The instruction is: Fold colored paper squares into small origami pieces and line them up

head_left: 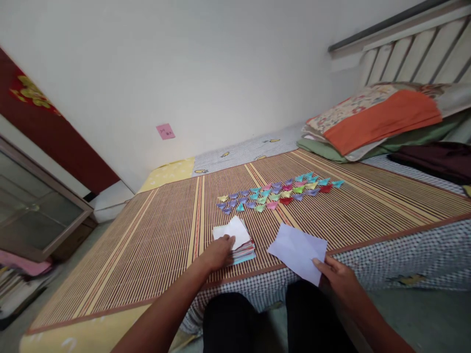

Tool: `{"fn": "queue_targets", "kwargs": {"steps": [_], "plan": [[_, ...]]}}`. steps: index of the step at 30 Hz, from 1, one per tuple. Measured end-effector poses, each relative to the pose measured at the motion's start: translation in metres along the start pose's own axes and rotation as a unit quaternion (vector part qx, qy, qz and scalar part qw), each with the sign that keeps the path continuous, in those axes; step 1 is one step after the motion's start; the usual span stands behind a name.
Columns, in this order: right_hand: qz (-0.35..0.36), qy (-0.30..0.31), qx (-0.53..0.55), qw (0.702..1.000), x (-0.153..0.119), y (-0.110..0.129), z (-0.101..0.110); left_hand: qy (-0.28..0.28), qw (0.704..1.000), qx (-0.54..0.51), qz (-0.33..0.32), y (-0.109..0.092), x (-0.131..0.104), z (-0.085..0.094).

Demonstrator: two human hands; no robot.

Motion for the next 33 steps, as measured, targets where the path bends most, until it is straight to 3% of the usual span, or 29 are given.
{"fn": "queue_targets", "kwargs": {"steps": [16,25,33], "plan": [[-0.004,-0.005,0.008,1.000,-0.002,-0.001,0.001,-0.021,0.999,0.022,0.037,-0.014,-0.006,-0.007],[-0.020,0.002,0.045,0.999,-0.004,-0.003,0.001,-0.033,0.996,0.039,0.069,-0.024,0.004,0.001],[-0.029,-0.014,0.046,0.998,-0.006,-0.001,0.010,-0.051,0.996,0.042,0.052,-0.034,0.011,-0.010]]}}
Point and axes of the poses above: each hand's wrist, its own x-axis towards the middle knuckle, its own z-axis out of the back of the hand, y = z × x, the point moved 2 cm from there along x, towards the middle knuckle, and after that the axes turned 7 degrees about -x, right-handed, at the moved point
